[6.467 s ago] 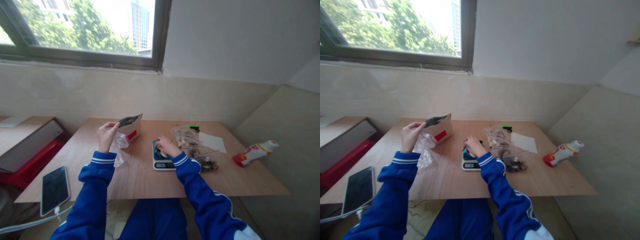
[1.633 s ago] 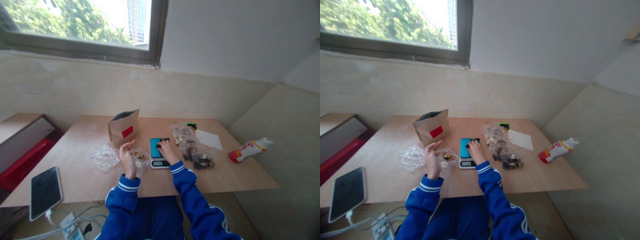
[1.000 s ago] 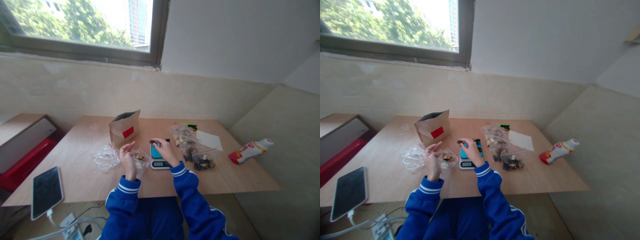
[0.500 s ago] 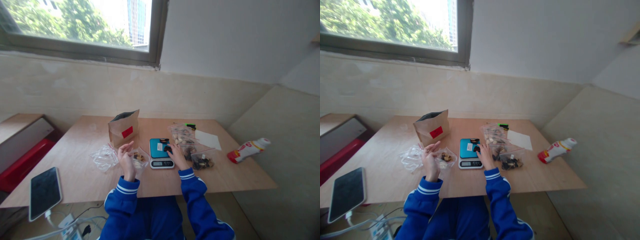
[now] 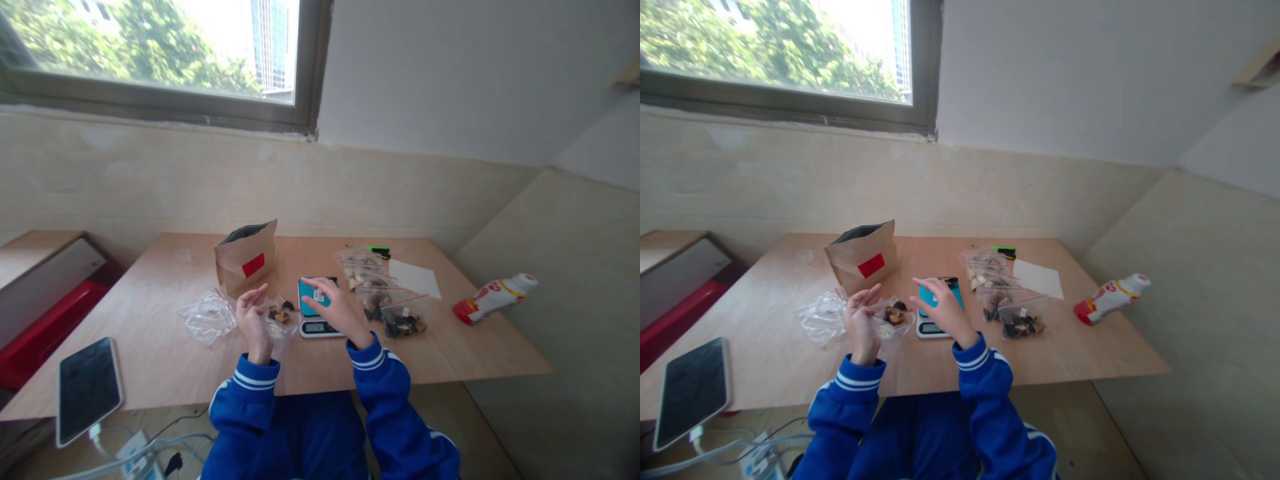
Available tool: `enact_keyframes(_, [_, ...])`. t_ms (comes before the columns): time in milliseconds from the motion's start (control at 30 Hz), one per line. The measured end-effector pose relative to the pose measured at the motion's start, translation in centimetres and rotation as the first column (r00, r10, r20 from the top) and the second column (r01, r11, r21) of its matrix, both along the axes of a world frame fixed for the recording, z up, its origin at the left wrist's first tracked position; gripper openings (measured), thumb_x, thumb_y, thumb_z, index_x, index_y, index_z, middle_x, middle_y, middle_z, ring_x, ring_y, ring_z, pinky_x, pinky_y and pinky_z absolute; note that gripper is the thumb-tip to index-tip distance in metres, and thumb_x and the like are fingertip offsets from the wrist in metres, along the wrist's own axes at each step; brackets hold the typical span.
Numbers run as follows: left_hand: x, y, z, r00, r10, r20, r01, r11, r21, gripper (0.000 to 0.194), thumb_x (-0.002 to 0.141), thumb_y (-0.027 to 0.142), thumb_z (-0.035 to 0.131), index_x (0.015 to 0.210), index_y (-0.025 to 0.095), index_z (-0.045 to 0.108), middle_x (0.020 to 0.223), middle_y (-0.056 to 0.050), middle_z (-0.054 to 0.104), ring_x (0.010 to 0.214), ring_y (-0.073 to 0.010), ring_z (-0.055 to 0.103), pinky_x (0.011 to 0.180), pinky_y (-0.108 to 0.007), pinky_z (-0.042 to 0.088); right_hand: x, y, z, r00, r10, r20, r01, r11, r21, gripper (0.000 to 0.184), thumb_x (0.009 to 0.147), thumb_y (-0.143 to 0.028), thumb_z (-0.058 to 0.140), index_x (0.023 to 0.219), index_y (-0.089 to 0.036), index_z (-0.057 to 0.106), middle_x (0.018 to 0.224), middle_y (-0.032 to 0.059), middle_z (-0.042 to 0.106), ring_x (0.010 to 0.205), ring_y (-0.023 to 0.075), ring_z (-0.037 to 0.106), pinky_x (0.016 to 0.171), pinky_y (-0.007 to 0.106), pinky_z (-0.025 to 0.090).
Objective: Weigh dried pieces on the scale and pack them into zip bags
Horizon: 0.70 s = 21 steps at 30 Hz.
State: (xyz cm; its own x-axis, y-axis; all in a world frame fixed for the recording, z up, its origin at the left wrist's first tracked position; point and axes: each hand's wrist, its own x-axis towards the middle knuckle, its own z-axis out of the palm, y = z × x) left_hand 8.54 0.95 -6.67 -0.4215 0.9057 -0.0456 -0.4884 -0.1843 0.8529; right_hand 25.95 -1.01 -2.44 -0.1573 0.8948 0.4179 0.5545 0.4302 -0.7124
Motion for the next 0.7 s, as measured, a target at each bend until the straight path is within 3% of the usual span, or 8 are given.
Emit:
enact_keyframes(67, [-0.1, -0.1, 0.2, 1.000, -0.002, -0.001, 0.002, 1.000, -0.007, 0.034, 0.052, 0.005, 0.042, 0.081, 0.019, 0.050, 0.095, -0.007, 0.071, 0.102, -0.0226, 0.063, 0.091, -0.042, 0.045, 0.4, 0.9, -0.6, 0.996, -0.060, 0.059, 0.058, 0.998, 0.033, 0.036, 0.091, -0.028, 0.049, 0.127, -0.024, 0.054, 0.123, 0.0077, 0.057, 0.116, 0.0194, 0.051, 0.101, 0.036, 0.039])
enact_keyframes(200, [-0.2, -0.3, 0.8, 1.000, 0.011, 0.025, -0.011, 1.000, -0.025, 0.034, 0.052, 0.005, 0.042, 0.081, 0.019, 0.051, 0.094, -0.007, 0.071, 0.103, -0.0220, 0.062, 0.093, -0.044, 0.044, 3.0, 3.9, -4.2, 0.919, -0.261, 0.295, 0.279, 0.960, -0.019, 0.046, 0.083, -0.015, 0.054, 0.129, -0.014, 0.051, 0.133, 0.0149, 0.050, 0.126, 0.0256, 0.042, 0.106, 0.044, 0.032])
enact_keyframes(367, [-0.2, -0.3, 0.9, 0.998, 0.004, 0.064, -0.003, 1.000, -0.010, 0.034, 0.050, 0.004, 0.043, 0.079, 0.019, 0.052, 0.092, -0.006, 0.071, 0.099, -0.0215, 0.063, 0.093, -0.045, 0.045, 4.5, 6.1, -6.8, 0.864, -0.348, 0.363, 0.400, 0.913, -0.077, 0.025, 0.078, -0.009, 0.058, 0.101, -0.013, 0.067, 0.105, 0.0165, 0.065, 0.109, 0.0301, 0.054, 0.098, 0.049, 0.036])
enact_keyframes(433, [-0.3, -0.2, 0.8, 0.998, -0.002, 0.065, 0.002, 1.000, -0.006, 0.034, 0.050, 0.004, 0.042, 0.079, 0.019, 0.052, 0.092, -0.006, 0.071, 0.098, -0.0211, 0.064, 0.092, -0.045, 0.046, 4.2, 6.1, -6.6, 0.868, -0.364, 0.336, 0.410, 0.909, -0.073, 0.018, 0.080, -0.012, 0.058, 0.094, -0.013, 0.069, 0.098, 0.0159, 0.067, 0.105, 0.0298, 0.057, 0.095, 0.049, 0.038])
enact_keyframes(533, [-0.3, -0.1, 0.7, 0.998, 0.001, 0.063, 0.000, 1.000, -0.009, 0.034, 0.050, 0.004, 0.042, 0.079, 0.019, 0.052, 0.092, -0.006, 0.071, 0.098, -0.0210, 0.064, 0.091, -0.045, 0.046, 3.2, 5.1, -5.1, 0.897, -0.352, 0.266, 0.379, 0.924, -0.058, 0.021, 0.084, -0.021, 0.058, 0.101, -0.013, 0.067, 0.102, 0.0132, 0.067, 0.101, 0.0242, 0.060, 0.091, 0.040, 0.044])
enact_keyframes(633, [-0.2, -0.1, 0.6, 0.998, -0.001, 0.056, 0.001, 1.000, -0.006, 0.034, 0.051, 0.004, 0.042, 0.079, 0.019, 0.052, 0.093, -0.006, 0.071, 0.101, -0.0216, 0.064, 0.091, -0.044, 0.047, 1.7, 3.2, -2.4, 0.986, -0.159, 0.044, 0.162, 0.985, -0.066, 0.032, 0.086, -0.032, 0.057, 0.115, -0.019, 0.062, 0.112, 0.0080, 0.066, 0.104, 0.0185, 0.061, 0.089, 0.032, 0.047])
enact_keyframes(700, [-0.1, -0.1, 0.6, 0.999, -0.005, 0.051, 0.005, 1.000, 0.000, 0.034, 0.051, 0.004, 0.042, 0.080, 0.019, 0.052, 0.094, -0.006, 0.071, 0.101, -0.0217, 0.063, 0.091, -0.043, 0.047, 1.0, 1.9, -0.7, 0.990, -0.009, -0.138, -0.003, 0.996, -0.085, 0.038, 0.087, -0.036, 0.056, 0.122, -0.023, 0.058, 0.117, 0.0063, 0.065, 0.108, 0.0183, 0.059, 0.092, 0.033, 0.047])
